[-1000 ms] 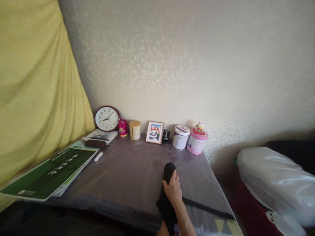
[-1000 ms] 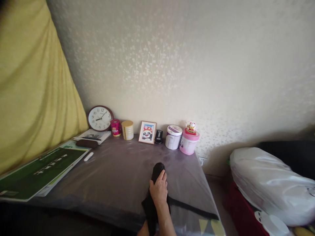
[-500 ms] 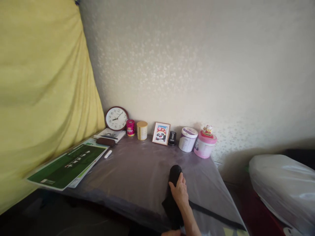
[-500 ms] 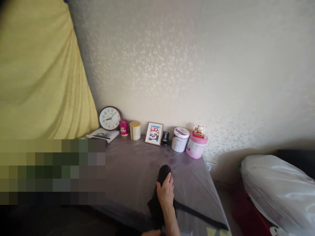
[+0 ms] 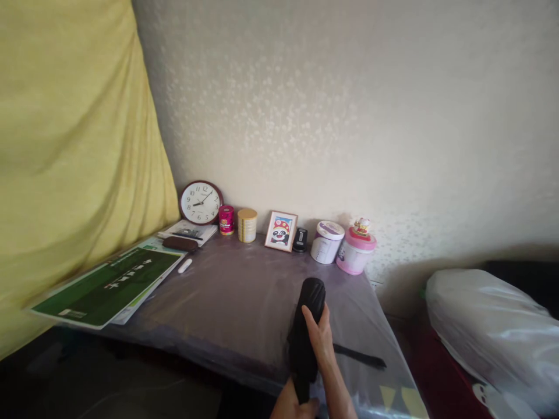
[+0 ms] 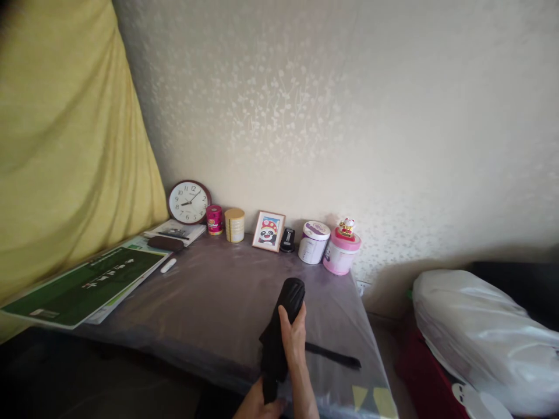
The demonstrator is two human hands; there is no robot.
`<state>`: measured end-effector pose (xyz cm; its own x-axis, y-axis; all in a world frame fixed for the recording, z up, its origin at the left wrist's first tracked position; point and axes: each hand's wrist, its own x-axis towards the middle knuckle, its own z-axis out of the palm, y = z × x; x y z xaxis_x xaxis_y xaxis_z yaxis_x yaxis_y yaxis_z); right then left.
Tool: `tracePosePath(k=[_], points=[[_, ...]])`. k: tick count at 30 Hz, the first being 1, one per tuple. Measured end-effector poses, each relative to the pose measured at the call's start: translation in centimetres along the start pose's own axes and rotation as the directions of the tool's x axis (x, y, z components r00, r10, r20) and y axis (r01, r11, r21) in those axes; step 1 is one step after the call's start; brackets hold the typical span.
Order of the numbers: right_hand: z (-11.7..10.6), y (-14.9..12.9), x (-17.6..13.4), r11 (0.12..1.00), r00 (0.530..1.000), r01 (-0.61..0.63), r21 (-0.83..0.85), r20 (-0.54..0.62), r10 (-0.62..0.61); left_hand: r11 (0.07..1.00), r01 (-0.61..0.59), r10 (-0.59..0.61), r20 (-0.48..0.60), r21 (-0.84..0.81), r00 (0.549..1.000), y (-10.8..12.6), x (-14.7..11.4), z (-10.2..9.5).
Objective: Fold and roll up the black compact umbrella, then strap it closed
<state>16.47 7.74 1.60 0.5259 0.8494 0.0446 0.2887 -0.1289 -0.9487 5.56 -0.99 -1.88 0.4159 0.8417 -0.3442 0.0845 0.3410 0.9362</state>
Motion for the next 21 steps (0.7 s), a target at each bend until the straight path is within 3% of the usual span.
tracePosePath(k=[3,5,7,10,12,15,17,19,21], points=[[-0.5,-1.5,-0.6,0.997,1.0,-0.017,0.069,-0.025,0.019,0.987,-0.058,0.079,-0.139,0.15,0.987,0.6,0.3,-0.1],[-1.0,-2.4,-0.8,0.988,0.999,-0.041,0.15,-0.03,0.046,0.977,-0.089,0.114,-0.125,0.192,0.986,1.4,0.0,-0.4],[-1.6,-3.1,-1.0,0.957,0.995,-0.101,0.274,0.02,0.099,0.981,-0.138,0.141,-0.012,0.135,0.99,2.7,-0.6,-0.8],[-2.4,-3.9,-1.4,0.874,0.975,-0.224,0.431,0.112,0.195,0.982,-0.058,0.103,0.252,-0.179,0.962,4.6,-1.7,-1.1],[-2.8,-4.2,-1.6,0.849,0.965,-0.261,0.459,0.116,0.235,0.969,-0.01,0.082,0.283,-0.245,0.956,5.3,-2.2,-0.8],[-3.0,-4.5,-2.0,0.866,0.971,-0.236,0.44,0.13,0.199,0.987,0.037,-0.008,0.185,-0.156,0.983,4.8,-2.1,0.2],[-2.8,-4.4,-2.2,0.888,0.98,-0.194,0.418,0.132,0.152,0.994,-0.051,0.056,0.053,-0.097,0.997,3.7,-1.4,0.8],[-2.6,-4.1,-2.4,0.905,0.986,-0.159,0.394,0.107,0.126,0.98,-0.197,0.194,-0.094,-0.016,0.976,2.6,-0.7,1.0],[-2.4,-3.8,-2.6,0.91,0.987,-0.154,0.385,0.093,0.128,0.984,-0.172,0.177,-0.129,0.05,0.976,2.2,-0.2,0.6]])
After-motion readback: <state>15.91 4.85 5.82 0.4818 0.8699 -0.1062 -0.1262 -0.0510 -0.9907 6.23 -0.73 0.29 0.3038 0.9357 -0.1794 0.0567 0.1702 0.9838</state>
